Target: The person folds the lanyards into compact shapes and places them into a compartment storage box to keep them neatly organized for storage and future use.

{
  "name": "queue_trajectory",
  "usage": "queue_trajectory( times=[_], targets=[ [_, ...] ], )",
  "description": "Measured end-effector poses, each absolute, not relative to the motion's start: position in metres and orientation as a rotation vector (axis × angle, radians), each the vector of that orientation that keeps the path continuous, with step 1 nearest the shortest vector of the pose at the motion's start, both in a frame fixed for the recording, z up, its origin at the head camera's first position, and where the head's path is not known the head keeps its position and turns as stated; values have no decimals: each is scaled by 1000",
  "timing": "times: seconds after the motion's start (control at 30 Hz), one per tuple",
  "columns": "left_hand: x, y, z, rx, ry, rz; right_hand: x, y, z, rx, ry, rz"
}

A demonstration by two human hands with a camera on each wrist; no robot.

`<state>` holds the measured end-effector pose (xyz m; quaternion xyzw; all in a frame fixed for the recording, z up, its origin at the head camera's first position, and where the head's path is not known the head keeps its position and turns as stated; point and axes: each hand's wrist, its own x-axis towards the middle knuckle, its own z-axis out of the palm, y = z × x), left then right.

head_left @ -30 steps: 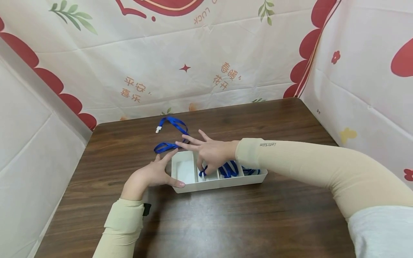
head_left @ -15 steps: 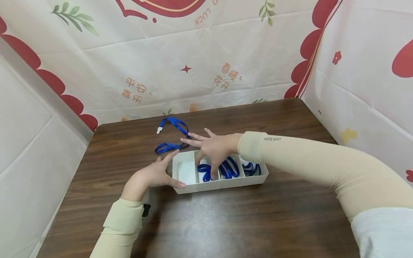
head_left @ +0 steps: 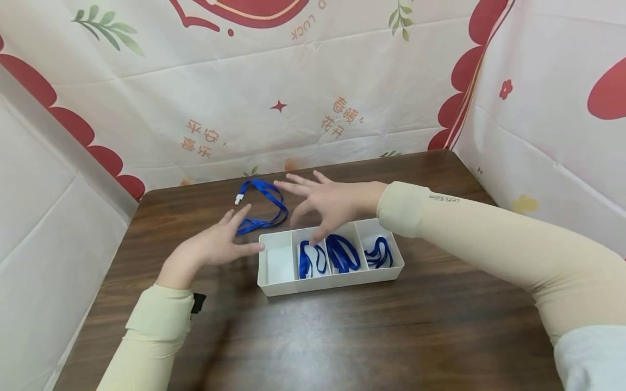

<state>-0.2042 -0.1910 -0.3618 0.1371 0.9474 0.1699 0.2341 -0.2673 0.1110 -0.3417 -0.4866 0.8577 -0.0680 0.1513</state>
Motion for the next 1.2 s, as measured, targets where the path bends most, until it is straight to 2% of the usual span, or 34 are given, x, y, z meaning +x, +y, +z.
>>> queue_trajectory(
  times=[0.27, 0.53, 0.93, 1.2],
  targets=[
    [-224, -200, -346, 460, 2656, 391, -278, 118, -341, -1248, 2552, -220],
    [-262, -198, -351, 460, 2654, 278, -313, 92, -367, -1247, 2608, 155],
    [-321, -206, -396, 407, 2774, 119, -338, 36, -403, -1213, 2472, 456],
    [-334, -210, -418, 384, 2674, 89, -343, 41, -412, -1175, 2460, 474]
  ],
)
